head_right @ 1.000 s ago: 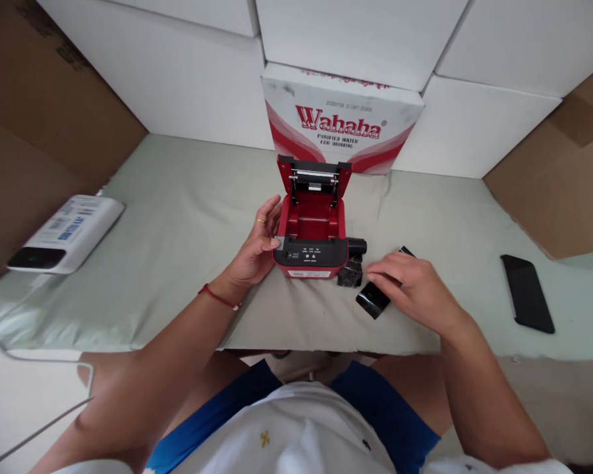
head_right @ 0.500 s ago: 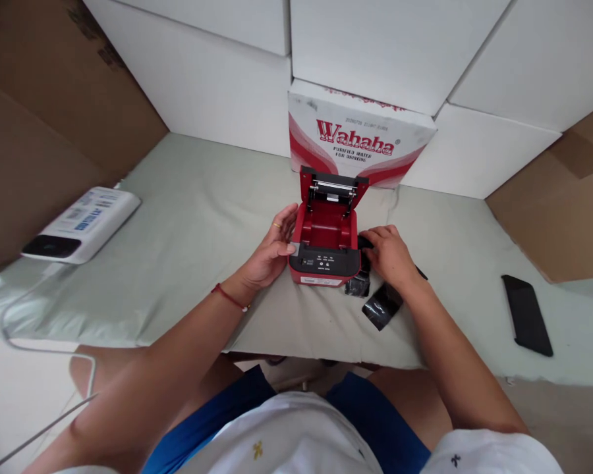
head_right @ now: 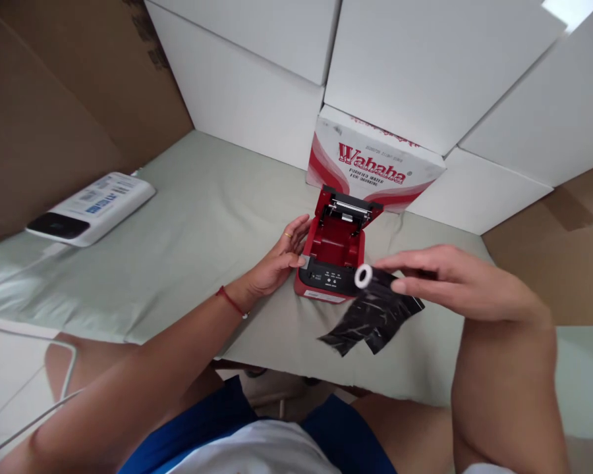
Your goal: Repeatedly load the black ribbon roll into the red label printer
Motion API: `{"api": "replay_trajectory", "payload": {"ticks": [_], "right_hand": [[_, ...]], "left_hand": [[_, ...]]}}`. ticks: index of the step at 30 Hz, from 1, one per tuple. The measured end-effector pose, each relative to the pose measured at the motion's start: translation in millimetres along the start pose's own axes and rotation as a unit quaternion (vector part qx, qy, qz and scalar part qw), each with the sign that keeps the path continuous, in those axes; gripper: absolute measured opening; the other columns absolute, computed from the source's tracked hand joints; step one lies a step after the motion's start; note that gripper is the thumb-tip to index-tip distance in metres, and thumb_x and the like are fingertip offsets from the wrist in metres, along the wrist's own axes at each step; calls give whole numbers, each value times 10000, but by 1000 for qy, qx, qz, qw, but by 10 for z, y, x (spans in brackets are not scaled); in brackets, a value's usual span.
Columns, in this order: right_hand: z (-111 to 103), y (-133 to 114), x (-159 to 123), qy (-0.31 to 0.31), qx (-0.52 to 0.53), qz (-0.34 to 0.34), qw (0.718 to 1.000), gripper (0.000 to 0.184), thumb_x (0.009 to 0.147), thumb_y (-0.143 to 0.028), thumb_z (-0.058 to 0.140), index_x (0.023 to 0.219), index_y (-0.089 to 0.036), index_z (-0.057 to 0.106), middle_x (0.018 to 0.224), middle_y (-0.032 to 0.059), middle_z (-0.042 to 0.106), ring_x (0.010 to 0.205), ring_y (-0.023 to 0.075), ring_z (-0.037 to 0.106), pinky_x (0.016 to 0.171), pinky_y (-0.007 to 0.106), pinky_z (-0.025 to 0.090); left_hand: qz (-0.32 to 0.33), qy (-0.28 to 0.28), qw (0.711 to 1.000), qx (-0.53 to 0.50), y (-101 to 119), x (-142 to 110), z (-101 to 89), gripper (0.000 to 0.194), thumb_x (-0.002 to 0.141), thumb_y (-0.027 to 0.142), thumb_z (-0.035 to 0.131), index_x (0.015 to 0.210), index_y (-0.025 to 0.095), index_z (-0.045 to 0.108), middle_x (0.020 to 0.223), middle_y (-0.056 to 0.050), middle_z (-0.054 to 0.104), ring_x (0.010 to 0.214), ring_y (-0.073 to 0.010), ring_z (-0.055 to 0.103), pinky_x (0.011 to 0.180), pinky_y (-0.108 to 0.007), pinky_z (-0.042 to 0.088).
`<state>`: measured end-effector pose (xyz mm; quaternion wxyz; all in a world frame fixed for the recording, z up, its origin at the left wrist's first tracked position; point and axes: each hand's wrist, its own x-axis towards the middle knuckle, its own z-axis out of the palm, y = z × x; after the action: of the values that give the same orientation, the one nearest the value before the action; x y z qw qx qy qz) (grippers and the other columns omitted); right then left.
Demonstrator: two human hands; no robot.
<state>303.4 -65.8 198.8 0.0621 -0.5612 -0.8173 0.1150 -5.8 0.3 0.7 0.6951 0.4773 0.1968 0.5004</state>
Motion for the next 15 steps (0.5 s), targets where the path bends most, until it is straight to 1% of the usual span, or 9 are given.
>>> {"api": "replay_trajectory", "payload": {"ticks": [3,6,8,10,13,15], "right_hand": [[175,-358,370,-25,1,-3,1000,439,941,-524,759,1305,-293,841,1110,66,865,1037,304,787,968,420,631],[333,-573,712,-68,12,-8,998,422,963,-444,732,1342,-282,823,1122,63,867,1032,294,790,953,394,624],[386,-633,869,-106,12,5,994,371,996,-343,662,1319,-262,826,1137,64,868,1001,277,793,918,371,614],[411,-654,971,-143,6,25,989,369,1014,-243,577,1284,-243,829,1118,61,869,929,253,791,864,350,599],[439,-650,1069,-180,0,33,983,393,1025,-186,513,1263,-229,823,1070,52,868,794,219,760,787,329,577],[469,-634,1125,-190,-15,29,981,403,1023,-168,508,1278,-223,814,1101,52,871,771,204,751,773,316,575]], "left_hand": [[-1,2,1000,-4,19,-6,18,1052,736,301,801,1691,372,364,1888,-51,269,1786,-370,152,1463,-606,98],[-4,-2,1000,-1,39,-9,33,1077,734,312,800,1702,354,330,1891,-69,252,1783,-371,151,1457,-594,90],[-6,-5,1000,5,40,-6,38,1089,734,320,799,1708,344,315,1896,-77,235,1786,-369,136,1457,-591,75],[-8,-4,1000,9,30,2,38,1097,732,321,799,1712,339,305,1900,-82,221,1789,-361,128,1458,-585,68],[1,-5,1000,11,6,15,38,1098,731,329,805,1711,341,312,1894,-84,232,1790,-365,128,1459,-595,76],[13,-10,1000,18,3,15,40,1071,741,335,800,1706,345,336,1883,-78,262,1784,-376,145,1457,-615,90]]}}
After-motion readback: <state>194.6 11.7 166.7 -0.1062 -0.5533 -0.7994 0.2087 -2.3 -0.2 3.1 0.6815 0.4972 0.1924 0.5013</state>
